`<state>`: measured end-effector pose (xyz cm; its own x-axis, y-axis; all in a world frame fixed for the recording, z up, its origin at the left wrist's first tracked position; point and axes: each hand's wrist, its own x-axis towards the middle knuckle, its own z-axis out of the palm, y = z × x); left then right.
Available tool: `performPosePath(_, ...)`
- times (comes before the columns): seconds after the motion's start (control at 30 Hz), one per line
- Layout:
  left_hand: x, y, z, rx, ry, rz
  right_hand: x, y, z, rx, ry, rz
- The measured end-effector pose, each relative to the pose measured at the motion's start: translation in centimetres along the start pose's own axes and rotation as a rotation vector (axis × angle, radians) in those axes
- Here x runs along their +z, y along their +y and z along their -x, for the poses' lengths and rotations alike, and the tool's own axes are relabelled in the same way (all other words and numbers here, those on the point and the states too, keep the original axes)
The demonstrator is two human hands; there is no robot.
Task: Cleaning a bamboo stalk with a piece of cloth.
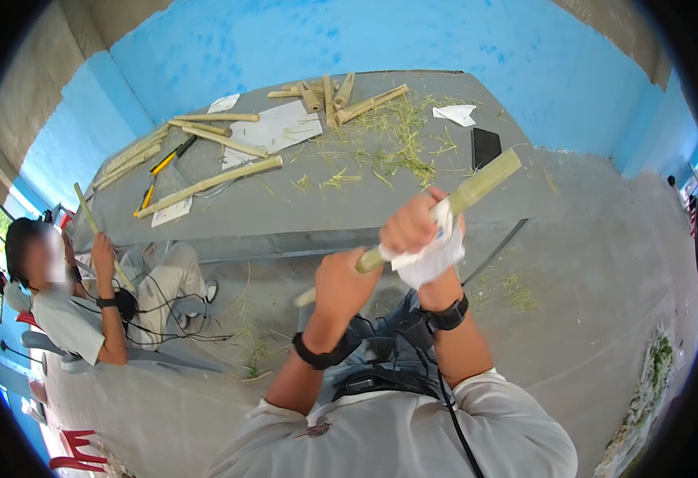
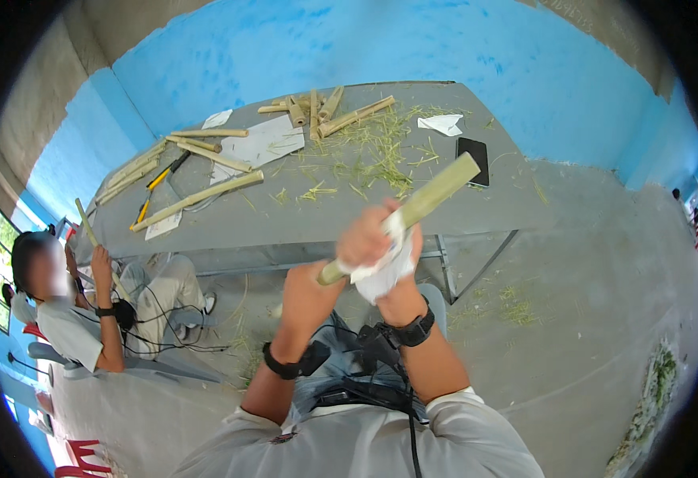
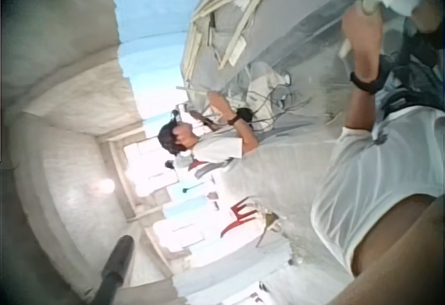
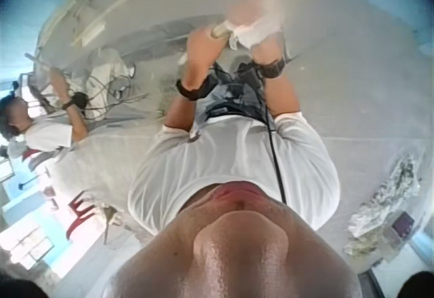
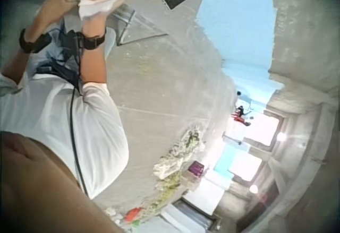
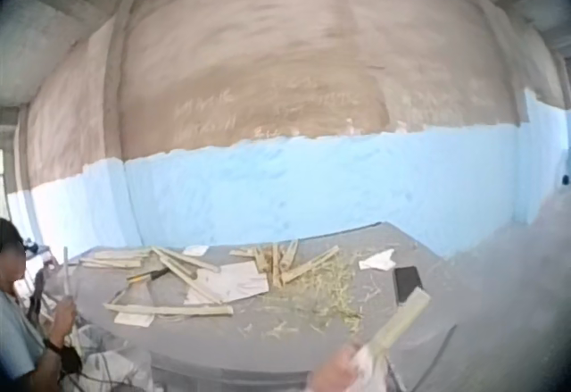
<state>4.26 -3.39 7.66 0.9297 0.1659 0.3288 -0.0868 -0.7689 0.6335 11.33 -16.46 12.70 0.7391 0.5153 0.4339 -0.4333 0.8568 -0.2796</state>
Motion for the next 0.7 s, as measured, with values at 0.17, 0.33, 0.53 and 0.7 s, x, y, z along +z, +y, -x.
performPosePath(0.17, -3.3, 1.5, -0.8, -0.239, -0.54, 0.515, 1.3, -1.5, -0.5, 0.115, -0.158, 0.05)
performPosePath(0.33, -1.6, -0.9, -1.1, -0.119, -0.502, 0.307, 0.9, 0.1, 0.2, -0.101, -0.02, 0.096)
performPosePath(0.53, -0.9, 0.1, -1.2, 0.028, -0.174, 0.298, 3.0, 0.4, 0.0, -0.252, 0.312, 0.081)
performPosePath(0.7, -0.7, -1.3, -0.6, -0.075, -0.478, 0.325, 1.2, -2.0, -0.1, 0.474, -0.583, 0.292)
